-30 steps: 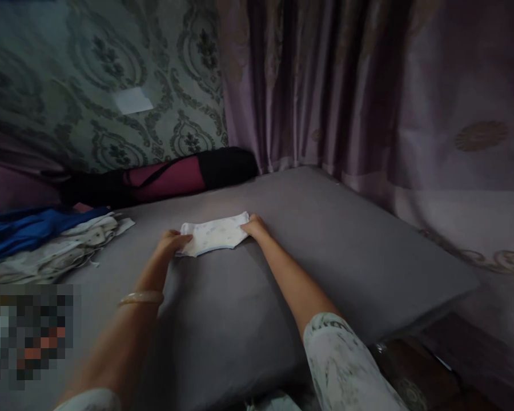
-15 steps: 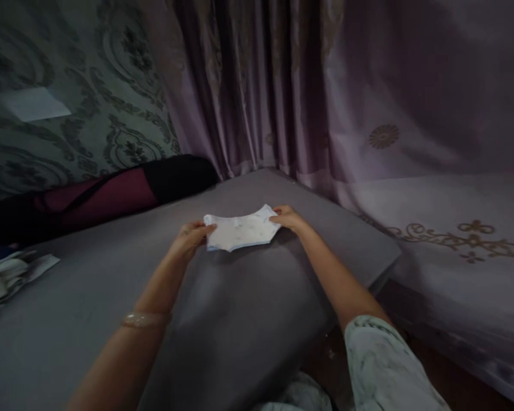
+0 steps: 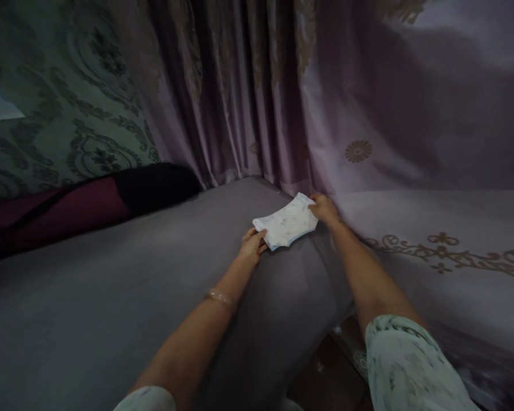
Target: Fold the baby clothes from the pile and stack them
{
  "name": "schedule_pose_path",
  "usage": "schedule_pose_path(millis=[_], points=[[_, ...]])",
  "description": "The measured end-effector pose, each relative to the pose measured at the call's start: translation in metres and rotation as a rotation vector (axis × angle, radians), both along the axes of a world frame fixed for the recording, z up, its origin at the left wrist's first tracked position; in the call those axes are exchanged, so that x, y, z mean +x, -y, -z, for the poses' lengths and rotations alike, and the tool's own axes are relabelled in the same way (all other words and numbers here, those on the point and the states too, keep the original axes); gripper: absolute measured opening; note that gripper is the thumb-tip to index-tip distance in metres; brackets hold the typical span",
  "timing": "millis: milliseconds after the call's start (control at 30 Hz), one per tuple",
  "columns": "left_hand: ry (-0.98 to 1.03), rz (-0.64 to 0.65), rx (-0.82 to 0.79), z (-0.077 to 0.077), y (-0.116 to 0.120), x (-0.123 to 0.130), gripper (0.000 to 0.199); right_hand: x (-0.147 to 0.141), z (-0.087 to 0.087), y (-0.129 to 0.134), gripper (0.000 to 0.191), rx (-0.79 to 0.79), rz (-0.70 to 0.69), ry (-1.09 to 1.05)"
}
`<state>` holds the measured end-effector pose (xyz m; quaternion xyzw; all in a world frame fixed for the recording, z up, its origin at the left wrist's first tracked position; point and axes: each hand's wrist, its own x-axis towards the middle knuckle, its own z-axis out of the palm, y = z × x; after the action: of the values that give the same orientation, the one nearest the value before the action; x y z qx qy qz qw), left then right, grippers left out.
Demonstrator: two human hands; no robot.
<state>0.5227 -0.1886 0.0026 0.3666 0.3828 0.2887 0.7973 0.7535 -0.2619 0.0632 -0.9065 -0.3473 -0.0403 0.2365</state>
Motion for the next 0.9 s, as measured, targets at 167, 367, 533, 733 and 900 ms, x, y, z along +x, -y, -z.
schedule_pose_path(millis=[167, 367, 533, 733, 900], points=[[-0.015, -0.018, 0.001, 0.006, 0.006, 0.013, 0.029, 0.006, 0.006, 0.0, 0.037, -0.071, -0.045, 0.104], [-0.051, 0.058, -0.055, 0.011, 0.005, 0.016, 0.031, 0.004, 0.019, 0.002, 0.037, -0.16, -0.066, 0.216], [-0.071, 0.114, -0.09, 0.012, 0.003, 0.011, 0.032, 0.002, 0.032, 0.004, 0.037, -0.204, -0.012, 0.229], [-0.118, 0.32, -0.078, 0.004, 0.008, -0.008, 0.041, -0.015, 0.035, 0.005, 0.032, -0.129, 0.02, 0.261], [-0.131, 0.375, -0.029, 0.005, 0.01, -0.037, 0.03, -0.032, 0.032, 0.01, 0.02, 0.111, -0.055, 0.264]])
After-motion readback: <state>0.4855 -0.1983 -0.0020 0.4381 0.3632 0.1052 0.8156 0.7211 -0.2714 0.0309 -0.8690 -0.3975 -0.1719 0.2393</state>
